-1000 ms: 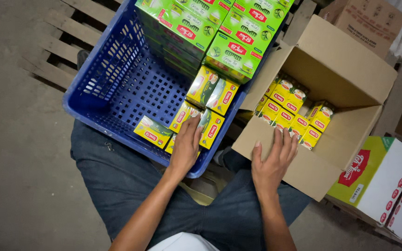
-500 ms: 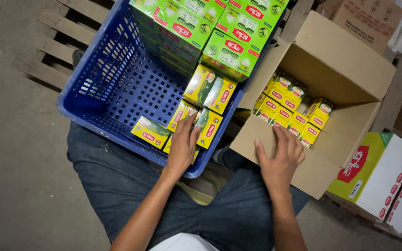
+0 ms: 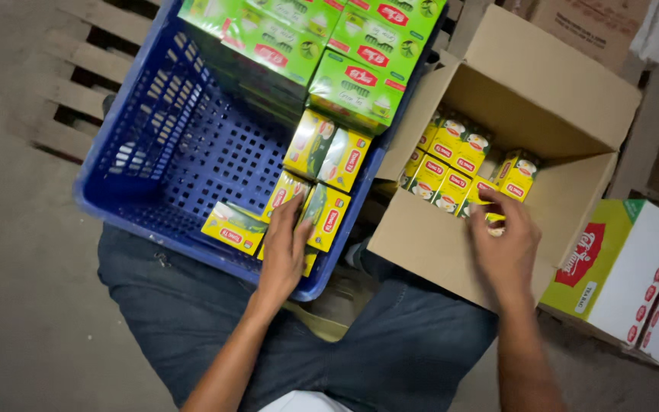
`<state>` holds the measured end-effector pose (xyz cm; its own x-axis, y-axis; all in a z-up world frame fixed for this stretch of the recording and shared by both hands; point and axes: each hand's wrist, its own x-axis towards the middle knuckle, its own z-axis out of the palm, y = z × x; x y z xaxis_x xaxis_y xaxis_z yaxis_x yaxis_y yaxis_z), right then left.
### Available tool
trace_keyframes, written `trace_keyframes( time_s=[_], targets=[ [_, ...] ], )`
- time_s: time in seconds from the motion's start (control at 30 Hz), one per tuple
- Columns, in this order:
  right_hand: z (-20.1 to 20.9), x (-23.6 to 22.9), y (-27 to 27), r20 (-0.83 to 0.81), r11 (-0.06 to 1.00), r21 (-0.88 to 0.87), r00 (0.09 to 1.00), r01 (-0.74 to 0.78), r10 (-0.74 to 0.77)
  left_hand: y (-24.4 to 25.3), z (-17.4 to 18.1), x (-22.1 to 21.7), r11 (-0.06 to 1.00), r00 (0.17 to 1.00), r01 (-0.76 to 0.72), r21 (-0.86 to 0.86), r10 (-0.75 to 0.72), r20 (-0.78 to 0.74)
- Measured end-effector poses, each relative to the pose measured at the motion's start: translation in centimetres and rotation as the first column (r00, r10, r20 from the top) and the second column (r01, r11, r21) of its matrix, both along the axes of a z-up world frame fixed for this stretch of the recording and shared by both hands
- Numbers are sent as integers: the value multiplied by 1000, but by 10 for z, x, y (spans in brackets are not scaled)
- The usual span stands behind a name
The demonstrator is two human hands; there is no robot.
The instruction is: The person transfers small yellow and green boxes from a cardboard carton into a blue plastic basket, arranging them in neat rows. The person then moves the empty cardboard box aside and picks up a new white and green box from a nearby pallet.
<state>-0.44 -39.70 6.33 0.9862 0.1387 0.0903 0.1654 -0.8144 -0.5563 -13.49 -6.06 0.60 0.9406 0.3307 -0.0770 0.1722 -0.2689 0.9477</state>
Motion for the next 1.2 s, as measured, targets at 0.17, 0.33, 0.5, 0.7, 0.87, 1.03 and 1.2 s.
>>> trace_keyframes(
  time_s=[0.17,0.33,0.5,0.7,0.87,1.03,1.2],
  targets=[
    [-43,71,-46,-227,994,-71,969,83,-97,19,-17,-33,989,999,19,145,-25,37],
    [-104,138,-87,-319,968,-238,934,82,-158,29,-21,-58,959,994,58,276,-82,76],
    [-137,178,-66,-485,913,-283,778,293,-400,27,-46,-67,916,988,12,400,-71,134],
    [-95,175,-13,-682,886,-362,565,291,-464,22,-36,-57,896,979,-48,442,-45,197],
    [-90,178,-5,-701,884,-365,539,291,-467,20,-38,-60,891,980,-67,448,-25,195],
    [-111,183,-10,-628,857,-359,584,369,-514,22,-43,-63,885,978,-63,461,-36,204],
    [-108,180,-5,-601,853,-338,606,398,-521,18,-36,-59,878,978,-88,470,-13,209]
  ],
)
